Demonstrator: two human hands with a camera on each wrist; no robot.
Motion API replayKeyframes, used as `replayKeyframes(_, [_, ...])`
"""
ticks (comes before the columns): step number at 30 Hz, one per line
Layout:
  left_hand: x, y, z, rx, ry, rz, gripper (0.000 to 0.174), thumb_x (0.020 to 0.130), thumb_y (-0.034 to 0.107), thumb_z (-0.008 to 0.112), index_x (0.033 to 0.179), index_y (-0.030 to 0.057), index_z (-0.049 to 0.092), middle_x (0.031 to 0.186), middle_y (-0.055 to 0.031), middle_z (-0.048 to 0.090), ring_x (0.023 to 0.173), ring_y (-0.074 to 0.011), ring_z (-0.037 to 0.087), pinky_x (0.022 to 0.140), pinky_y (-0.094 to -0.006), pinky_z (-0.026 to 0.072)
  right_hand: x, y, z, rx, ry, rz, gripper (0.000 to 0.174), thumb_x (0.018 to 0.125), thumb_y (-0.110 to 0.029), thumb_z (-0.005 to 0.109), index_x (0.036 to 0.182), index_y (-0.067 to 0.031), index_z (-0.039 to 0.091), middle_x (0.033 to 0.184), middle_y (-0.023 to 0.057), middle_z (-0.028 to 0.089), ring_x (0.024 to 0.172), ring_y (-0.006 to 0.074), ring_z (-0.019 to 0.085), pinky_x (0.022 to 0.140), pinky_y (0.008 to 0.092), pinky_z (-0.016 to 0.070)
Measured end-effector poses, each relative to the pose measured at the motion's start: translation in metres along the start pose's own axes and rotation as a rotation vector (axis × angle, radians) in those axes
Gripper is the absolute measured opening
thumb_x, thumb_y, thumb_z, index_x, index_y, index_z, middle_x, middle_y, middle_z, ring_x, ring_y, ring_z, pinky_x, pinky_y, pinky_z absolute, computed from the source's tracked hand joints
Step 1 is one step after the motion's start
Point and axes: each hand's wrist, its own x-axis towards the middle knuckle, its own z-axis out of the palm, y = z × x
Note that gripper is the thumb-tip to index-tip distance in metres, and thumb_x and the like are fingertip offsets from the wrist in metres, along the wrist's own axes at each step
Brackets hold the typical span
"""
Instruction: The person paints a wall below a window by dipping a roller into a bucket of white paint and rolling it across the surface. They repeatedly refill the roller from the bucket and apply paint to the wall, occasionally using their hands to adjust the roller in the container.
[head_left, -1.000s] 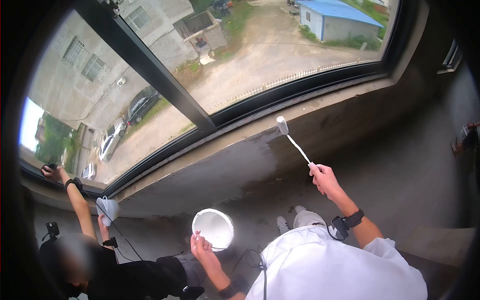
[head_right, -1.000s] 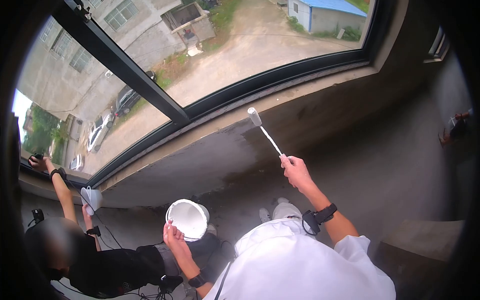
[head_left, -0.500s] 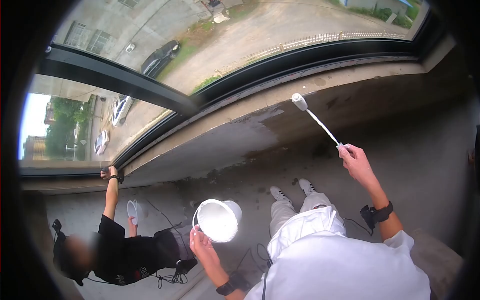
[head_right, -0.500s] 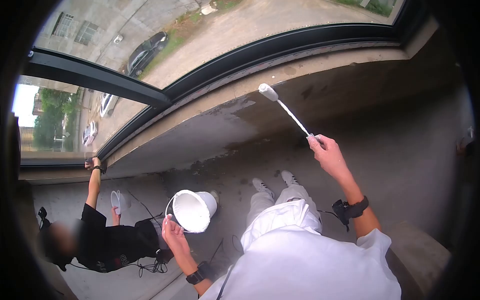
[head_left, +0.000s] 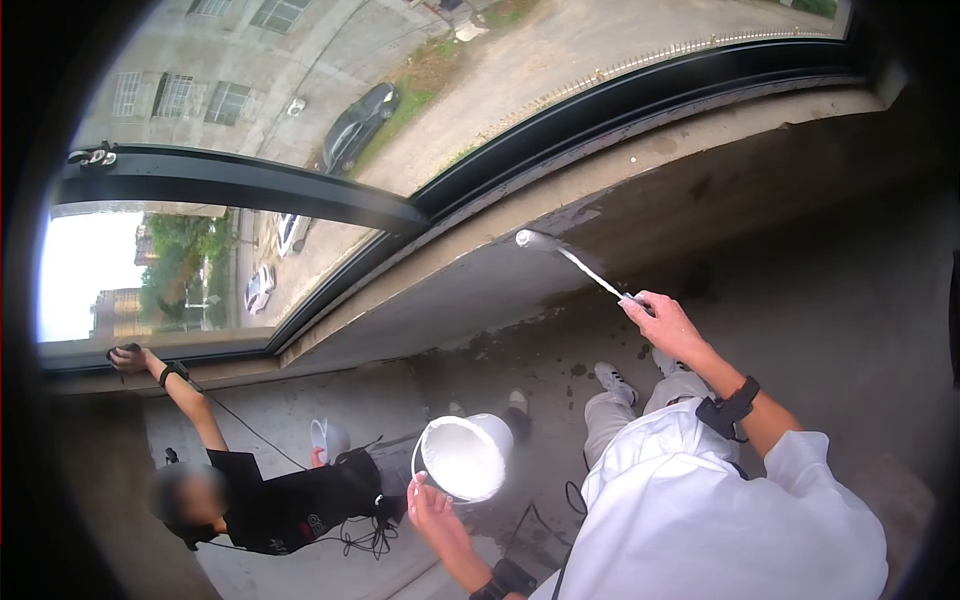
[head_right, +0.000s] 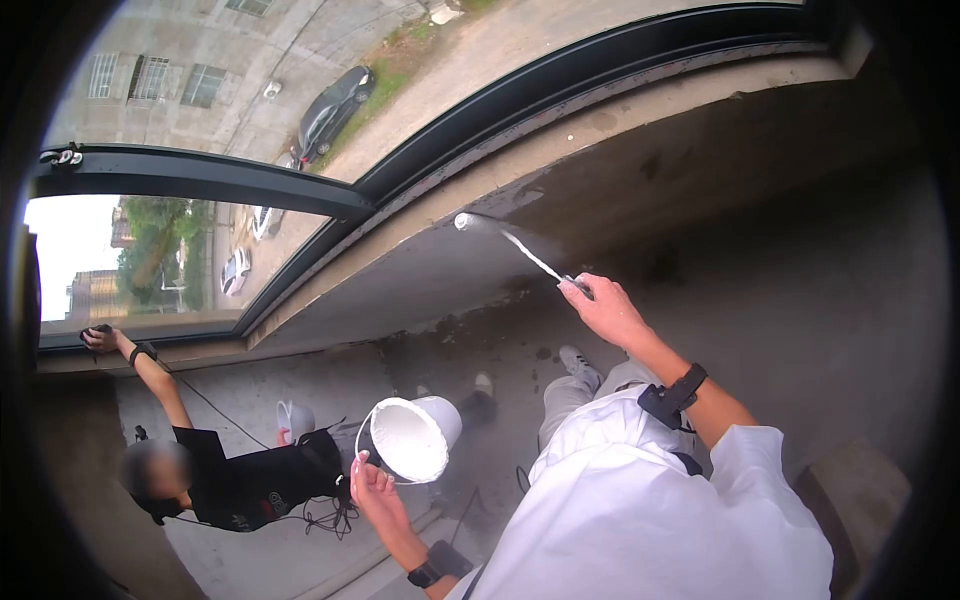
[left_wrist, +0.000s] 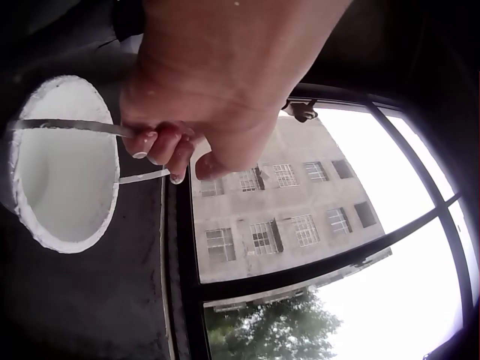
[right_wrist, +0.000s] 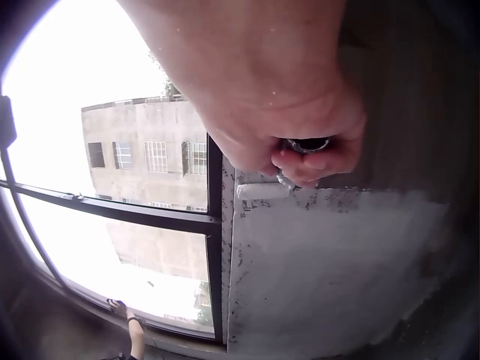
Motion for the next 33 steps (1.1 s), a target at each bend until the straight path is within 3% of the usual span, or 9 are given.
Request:
replayKeyframes(2, [0.001, 0.0, 0.007, 0.04, 0.018, -0.002, 0.027, 0.096, 0.022, 0.057, 0.115, 0.0029, 0.06, 0.071, 0.0081, 0.035, 0.062, -0.0019, 0.034, 0.056, -0.0213, 0.0251, -0.008, 0.017, -0.021, 0.071, 0.054, -0.015, 0.044, 0.1, -0.041, 0.057, 0.091, 0.002, 0.062, 0.064, 0.0103, 0.054, 0.059, 0.0177, 0.051, 0.06, 0.0362, 0.0442])
replayKeyframes(6, [0.021, -0.011, 0.012, 0.066, -0.035, -0.042, 0.028, 0.095, 0.022, 0.057, 0.116, 0.0038, 0.061, 0.071, 0.0085, 0.035, 0.063, -0.0022, 0.035, 0.058, -0.021, 0.0254, -0.038, 0.01, -0.081, 0.156, 0.094, 0.074, 0.04, 0.101, -0.038, 0.057, 0.085, -0.0006, 0.057, 0.063, -0.0006, 0.045, 0.059, 0.0091, 0.042, 0.056, 0.0301, 0.038])
replayKeyframes(7, [0.023, -0.013, 0.017, -0.011, -0.023, -0.046, 0.015, 0.096, 0.019, 0.063, 0.107, 0.0079, 0.065, 0.068, 0.0106, 0.033, 0.058, -0.0004, 0.028, 0.051, -0.0213, 0.0223, -0.046, 0.007, -0.093, 0.159, 0.113, 0.081, 0.04, 0.101, -0.037, 0.057, 0.084, -0.0014, 0.057, 0.063, -0.0019, 0.043, 0.058, 0.0081, 0.04, 0.054, 0.0289, 0.0362])
replayKeyframes(9, [0.024, -0.014, 0.024, 0.013, -0.016, -0.067, 0.016, 0.096, 0.019, 0.063, 0.107, 0.0074, 0.065, 0.068, 0.0105, 0.033, 0.057, -0.0006, 0.028, 0.051, -0.0212, 0.0225, -0.062, -0.003, -0.114, 0.209, 0.146, 0.122, 0.037, 0.102, -0.035, 0.056, 0.082, -0.0038, 0.056, 0.062, -0.005, 0.039, 0.056, 0.0053, 0.035, 0.05, 0.026, 0.0308])
replayKeyframes(16, [0.018, -0.016, 0.031, -0.036, -0.064, -0.092, 0.02, 0.096, 0.02, 0.061, 0.108, 0.0035, 0.062, 0.069, 0.0085, 0.033, 0.059, -0.0022, 0.03, 0.053, -0.0217, 0.0251, -0.058, -0.002, -0.114, 0.217, 0.143, 0.124, 0.036, 0.102, -0.034, 0.057, 0.083, -0.0039, 0.057, 0.063, -0.0052, 0.041, 0.056, 0.0046, 0.036, 0.051, 0.0258, 0.0322])
replayKeyframes(20, [0.012, -0.013, 0.025, -0.061, -0.09, -0.103, 0.023, 0.098, 0.02, 0.059, 0.11, 0.0009, 0.061, 0.07, 0.0079, 0.034, 0.061, -0.0025, 0.031, 0.054, -0.0213, 0.0266, -0.023, 0.012, -0.048, 0.065, 0.116, -0.04, 0.04, 0.1, -0.038, 0.057, 0.092, 0.0005, 0.064, 0.066, 0.0047, 0.053, 0.06, 0.0127, 0.047, 0.06, 0.0328, 0.0429])
replayKeyframes(26, [-0.021, -0.009, 0.007, 0.007, 0.07, -0.103, 0.022, 0.097, 0.022, 0.06, 0.108, 0.0029, 0.062, 0.071, 0.0083, 0.037, 0.061, -0.0023, 0.032, 0.055, -0.0205, 0.0266, 0.016, -0.014, 0.05, 0.115, -0.08, -0.001, 0.045, 0.099, -0.042, 0.056, 0.1, 0.0018, 0.066, 0.078, 0.0175, 0.064, 0.072, 0.0291, 0.059, 0.07, 0.0408, 0.0466])
replayKeyframes(31, [-0.045, -0.014, -0.011, -0.014, 0.115, -0.094, 0.023, 0.098, 0.023, 0.061, 0.109, 0.0034, 0.063, 0.071, 0.0088, 0.034, 0.06, -0.0014, 0.03, 0.054, -0.0206, 0.0248, 0.027, -0.012, 0.084, 0.134, -0.107, -0.048, 0.046, 0.099, -0.043, 0.056, 0.096, 0.0021, 0.065, 0.077, 0.017, 0.062, 0.072, 0.0284, 0.058, 0.07, 0.0401, 0.0462])
replayKeyframes(33, [-0.047, -0.018, -0.011, -0.008, 0.171, -0.079, 0.023, 0.097, 0.023, 0.061, 0.109, 0.0034, 0.063, 0.071, 0.009, 0.034, 0.06, -0.0013, 0.03, 0.054, -0.0206, 0.0243, 0.023, -0.01, 0.073, 0.133, -0.091, -0.038, 0.048, 0.1, -0.044, 0.056, 0.091, 0.002, 0.063, 0.069, 0.0113, 0.058, 0.064, 0.0216, 0.054, 0.066, 0.0371, 0.0453])
